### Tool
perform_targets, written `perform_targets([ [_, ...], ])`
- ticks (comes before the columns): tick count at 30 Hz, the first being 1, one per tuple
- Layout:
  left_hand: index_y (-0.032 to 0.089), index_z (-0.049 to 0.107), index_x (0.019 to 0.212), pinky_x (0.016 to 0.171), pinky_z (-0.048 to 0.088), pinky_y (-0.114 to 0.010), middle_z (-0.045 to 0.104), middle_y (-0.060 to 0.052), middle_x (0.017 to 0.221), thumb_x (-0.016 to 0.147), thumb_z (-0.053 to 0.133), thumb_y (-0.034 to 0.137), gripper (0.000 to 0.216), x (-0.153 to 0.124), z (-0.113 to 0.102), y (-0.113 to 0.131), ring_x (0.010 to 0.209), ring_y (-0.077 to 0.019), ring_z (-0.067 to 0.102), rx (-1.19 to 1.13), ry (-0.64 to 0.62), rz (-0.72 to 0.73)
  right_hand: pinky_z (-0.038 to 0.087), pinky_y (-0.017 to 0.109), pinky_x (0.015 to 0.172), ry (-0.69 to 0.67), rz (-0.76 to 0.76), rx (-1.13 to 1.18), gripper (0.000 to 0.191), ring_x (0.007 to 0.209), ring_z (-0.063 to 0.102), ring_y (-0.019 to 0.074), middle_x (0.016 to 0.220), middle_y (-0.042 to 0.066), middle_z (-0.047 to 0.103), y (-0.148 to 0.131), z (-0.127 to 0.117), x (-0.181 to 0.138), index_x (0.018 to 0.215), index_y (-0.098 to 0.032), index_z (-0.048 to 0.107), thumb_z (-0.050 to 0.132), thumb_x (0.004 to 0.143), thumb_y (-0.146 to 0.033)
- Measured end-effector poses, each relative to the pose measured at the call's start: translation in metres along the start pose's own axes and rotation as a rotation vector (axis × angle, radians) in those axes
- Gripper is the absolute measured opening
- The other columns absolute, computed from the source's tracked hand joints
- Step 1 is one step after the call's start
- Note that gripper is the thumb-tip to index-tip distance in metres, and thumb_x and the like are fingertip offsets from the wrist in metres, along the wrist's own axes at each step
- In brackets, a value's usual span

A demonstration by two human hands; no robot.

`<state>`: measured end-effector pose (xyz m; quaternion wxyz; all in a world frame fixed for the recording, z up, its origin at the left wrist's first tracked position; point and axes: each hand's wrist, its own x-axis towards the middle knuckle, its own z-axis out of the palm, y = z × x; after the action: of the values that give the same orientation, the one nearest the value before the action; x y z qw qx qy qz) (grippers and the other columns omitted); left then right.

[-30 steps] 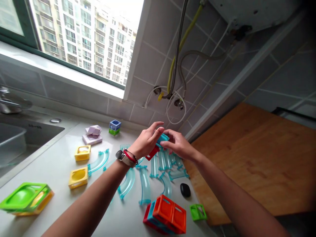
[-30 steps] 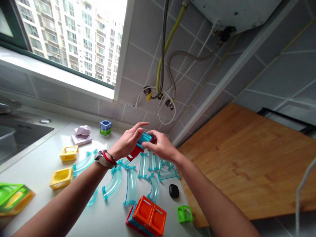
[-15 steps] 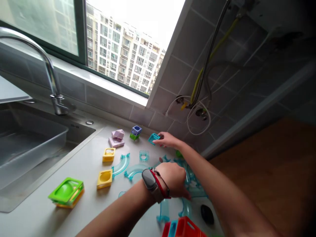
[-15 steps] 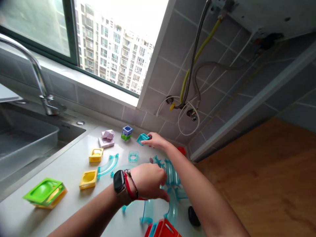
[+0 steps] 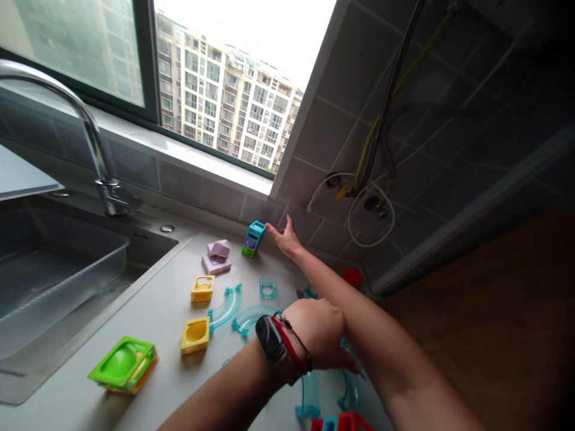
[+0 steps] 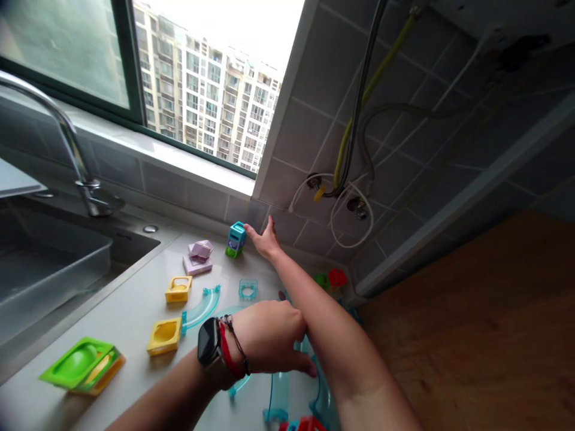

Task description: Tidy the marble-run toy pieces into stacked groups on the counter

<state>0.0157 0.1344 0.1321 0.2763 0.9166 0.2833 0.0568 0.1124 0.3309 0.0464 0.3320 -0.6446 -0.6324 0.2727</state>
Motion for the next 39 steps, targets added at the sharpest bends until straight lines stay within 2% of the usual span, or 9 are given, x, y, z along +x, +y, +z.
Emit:
perform_targets([
  [5,0.021,0.078,0.095,0.067,0.053,-0.033,0.077,-0.01,0.086,0.087,0.066,0.054,0.036,0.021,-0.001,-0.011,0.081,-0.0278,0.073,-0.223,0.423,0.155,0.057,0.034,0.079,-0.043,0.007,0.107,0.066,0.088,0.071,0.021,0.118,0.011,0.069,0.006,-0.067,-0.055,0.136,-0.02,0.055,0.053,0.091,-0.068],
  [8,0.018,0.071,0.081,0.066,0.049,-0.028,0.073,-0.007,0.077,0.094,0.056,0.05,0.038,0.039,-0.007,-0.024,0.073,-0.0203,0.069,-0.633,0.817,0.098,0.057,0.03,0.066,-0.1,0.001,0.19,0.067,0.08,0.071,0.0208,0.101,0.009,0.073,0.008,-0.102,-0.113,0.119,-0.018,0.067,0.043,0.092,-0.074],
  [10,0.017,0.067,0.078,0.062,0.049,-0.025,0.067,-0.003,0.068,0.094,0.054,0.05,0.039,0.048,-0.008,-0.029,0.065,-0.0166,0.065,-0.993,0.909,0.099,0.054,0.028,0.059,-0.131,0.009,0.336,0.068,0.076,0.071,0.02,0.098,0.009,0.074,0.007,-0.116,-0.155,0.117,-0.018,0.067,0.038,0.094,-0.075],
  [13,0.016,0.065,0.081,0.057,0.049,-0.024,0.062,0.0,0.062,0.09,0.057,0.05,0.036,0.057,0.0,-0.022,0.056,-0.0144,0.062,-1.426,0.798,0.125,0.053,0.026,0.057,-0.175,0.022,0.484,0.055,0.075,0.071,0.0184,0.106,0.009,0.074,0.0,-0.124,-0.211,0.121,-0.02,0.064,0.053,0.093,-0.067],
  [17,0.016,0.063,0.08,0.06,0.05,-0.025,0.064,-0.001,0.067,0.09,0.058,0.053,0.039,0.061,0.025,0.01,0.06,-0.0145,0.062,-1.541,0.68,0.154,0.055,0.027,0.064,-0.007,-0.024,0.347,0.056,0.093,0.07,0.0218,0.121,0.008,0.071,-0.003,-0.131,-0.26,0.129,-0.024,0.058,0.079,0.082,-0.045],
  [23,0.017,0.07,0.101,0.087,0.049,-0.029,0.072,-0.006,0.102,0.099,0.049,0.05,0.039,0.053,0.048,0.047,0.097,-0.0195,0.064,-0.93,0.553,0.316,0.057,0.035,0.082,0.299,0.054,0.113,0.048,0.1,0.071,0.024,0.118,0.009,0.073,0.044,-0.181,-0.339,0.126,-0.021,0.058,0.075,0.084,-0.038],
  [27,0.021,0.07,0.106,0.077,0.051,-0.029,0.074,-0.005,0.098,0.097,0.056,0.047,0.031,0.044,0.048,0.049,0.087,-0.0211,0.068,-0.533,0.416,0.416,0.056,0.04,0.088,0.397,0.292,-0.362,0.048,0.098,0.072,0.0267,0.111,0.01,0.076,0.095,-0.206,-0.417,0.127,-0.02,0.062,0.073,0.084,-0.037],
  [33,0.025,0.073,0.112,0.067,0.052,-0.036,0.076,-0.008,0.097,0.091,0.061,0.055,0.039,0.033,0.055,0.055,0.071,-0.0256,0.068,-0.097,0.291,0.476,0.053,0.046,0.101,0.264,0.441,-0.617,0.067,0.121,0.066,0.0315,0.135,0.011,0.068,0.151,-0.196,-0.479,0.144,-0.028,0.053,0.075,0.082,-0.04],
  [39,0.03,0.066,0.129,0.08,0.055,-0.044,0.075,-0.009,0.117,0.09,0.061,0.057,0.048,0.03,0.065,0.052,0.095,-0.0343,0.072,-0.018,0.084,0.506,0.057,0.048,0.097,0.551,0.317,-0.558,0.085,0.118,0.065,0.0316,0.147,0.016,0.053,0.148,-0.171,-0.5,0.159,-0.026,0.029,0.073,0.087,-0.039],
])
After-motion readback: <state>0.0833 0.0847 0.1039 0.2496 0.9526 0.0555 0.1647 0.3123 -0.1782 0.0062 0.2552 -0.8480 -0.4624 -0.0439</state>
